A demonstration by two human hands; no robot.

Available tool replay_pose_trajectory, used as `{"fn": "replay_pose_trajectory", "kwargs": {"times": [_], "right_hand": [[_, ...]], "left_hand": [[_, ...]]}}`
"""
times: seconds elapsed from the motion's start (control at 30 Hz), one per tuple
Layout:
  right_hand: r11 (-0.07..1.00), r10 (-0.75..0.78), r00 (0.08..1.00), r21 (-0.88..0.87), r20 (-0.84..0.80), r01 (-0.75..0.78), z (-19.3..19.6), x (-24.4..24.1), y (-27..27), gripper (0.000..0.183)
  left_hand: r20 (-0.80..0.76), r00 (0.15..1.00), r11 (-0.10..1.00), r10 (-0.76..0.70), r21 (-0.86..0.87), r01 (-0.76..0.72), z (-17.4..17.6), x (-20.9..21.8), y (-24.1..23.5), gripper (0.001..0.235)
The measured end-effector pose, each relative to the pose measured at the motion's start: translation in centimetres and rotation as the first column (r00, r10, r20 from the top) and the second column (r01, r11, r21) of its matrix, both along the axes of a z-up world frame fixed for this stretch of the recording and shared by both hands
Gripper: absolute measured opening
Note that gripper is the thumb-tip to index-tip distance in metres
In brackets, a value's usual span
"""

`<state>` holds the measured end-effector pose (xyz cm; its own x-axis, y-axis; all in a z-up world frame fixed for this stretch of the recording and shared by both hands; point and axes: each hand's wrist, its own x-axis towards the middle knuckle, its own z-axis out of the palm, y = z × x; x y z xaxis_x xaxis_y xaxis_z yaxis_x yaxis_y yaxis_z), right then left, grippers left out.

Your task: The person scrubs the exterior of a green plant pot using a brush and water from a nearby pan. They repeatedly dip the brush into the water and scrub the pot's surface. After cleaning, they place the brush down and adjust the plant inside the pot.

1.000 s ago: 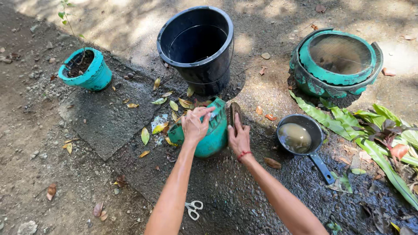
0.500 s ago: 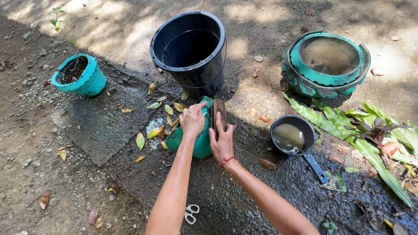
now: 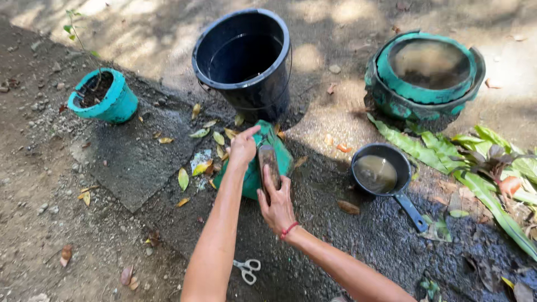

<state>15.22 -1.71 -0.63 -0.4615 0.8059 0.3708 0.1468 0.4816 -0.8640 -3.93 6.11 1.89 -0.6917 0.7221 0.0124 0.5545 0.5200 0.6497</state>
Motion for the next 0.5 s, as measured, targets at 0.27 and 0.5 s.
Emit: {"fn": "replay_pose_trajectory", "kwargs": {"times": [0.27,0.5], "right_hand": [[0.992,-0.033,0.997,0.128,0.064,0.024,0.4,-0.1,1.3,0.068],[0.985,0.076,0.992,0.145,0.096,-0.089,-1.3,1.8,0.4,0.068]], "left_hand": [[0.398,0.917,0.997,-0.02,0.08,-0.013,-1.1,-1.4,1.4,0.064],[0.659,0.732,0.965,-0.172,0.263,-0.01,-3.1,-2.3,1.6,0.066]]}}
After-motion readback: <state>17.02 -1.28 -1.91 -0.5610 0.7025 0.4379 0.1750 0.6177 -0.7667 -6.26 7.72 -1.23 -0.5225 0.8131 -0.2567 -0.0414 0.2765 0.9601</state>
